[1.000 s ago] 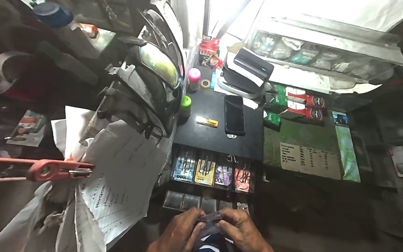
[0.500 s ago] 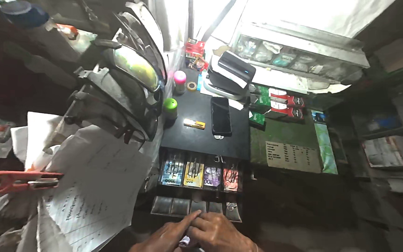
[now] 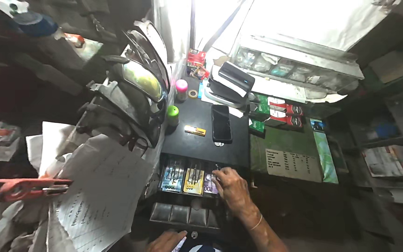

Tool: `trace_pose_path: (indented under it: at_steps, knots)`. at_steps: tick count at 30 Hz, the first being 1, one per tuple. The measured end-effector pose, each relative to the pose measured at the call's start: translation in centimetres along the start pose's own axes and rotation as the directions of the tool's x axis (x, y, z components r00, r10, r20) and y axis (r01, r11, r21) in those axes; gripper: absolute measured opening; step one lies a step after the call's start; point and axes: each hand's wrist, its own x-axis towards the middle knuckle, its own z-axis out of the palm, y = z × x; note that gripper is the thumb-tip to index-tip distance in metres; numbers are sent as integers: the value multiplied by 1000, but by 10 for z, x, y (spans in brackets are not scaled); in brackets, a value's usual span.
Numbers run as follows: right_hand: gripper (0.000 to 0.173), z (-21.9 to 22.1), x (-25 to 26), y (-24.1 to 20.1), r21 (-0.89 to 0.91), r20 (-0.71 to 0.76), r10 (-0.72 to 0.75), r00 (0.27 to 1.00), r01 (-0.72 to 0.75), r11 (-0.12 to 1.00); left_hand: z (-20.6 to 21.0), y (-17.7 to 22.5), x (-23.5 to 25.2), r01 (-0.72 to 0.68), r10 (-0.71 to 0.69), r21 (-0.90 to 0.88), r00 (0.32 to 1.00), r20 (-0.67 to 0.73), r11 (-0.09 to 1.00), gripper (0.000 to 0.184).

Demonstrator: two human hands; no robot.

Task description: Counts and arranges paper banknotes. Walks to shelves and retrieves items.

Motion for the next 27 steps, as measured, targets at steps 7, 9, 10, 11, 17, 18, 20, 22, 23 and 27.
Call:
trace_pose_path:
  at_steps: [7,9,10,11,17,18,20,22,23,27]
  knots:
    - [33,39,-35,10,180,78,22,997,-36,983,17,-13,4,-75,68,-50,989,-133,996,32]
    - [37,44,-36,14,189,87,29,996,-45,981,16,-15,10,-75,63,-73,986,-157,994,33]
    - [38,45,-35,15,190,85,33,996,-49,980,14,-15,14,-64,50,-77,984,-171,995,34]
    - [39,46,-33,17,196,60,33,998,-44,980,14,-17,20,-70,55,-69,978,-199,995,35]
    - [29,30,-40,19,320,-353,-37,935,158,934,8,-34,69,-150,139,-6,929,-343,989,38]
    - [25,25,-47,19,374,-369,-48,928,196,907,5,-33,80,-152,141,-3,924,-355,988,40]
    - [19,22,-65,23,471,-302,-69,951,212,856,0,-33,100,-142,138,19,914,-382,990,41]
    - [19,32,-83,30,482,-102,-59,993,101,870,-1,-36,119,-146,162,70,898,-410,987,43]
    - [21,38,-89,32,452,38,-27,999,7,892,-2,-38,128,-153,181,99,889,-421,983,44]
    - [37,70,-79,42,198,512,175,841,-314,928,-7,-46,158,-177,257,219,872,-417,959,46]
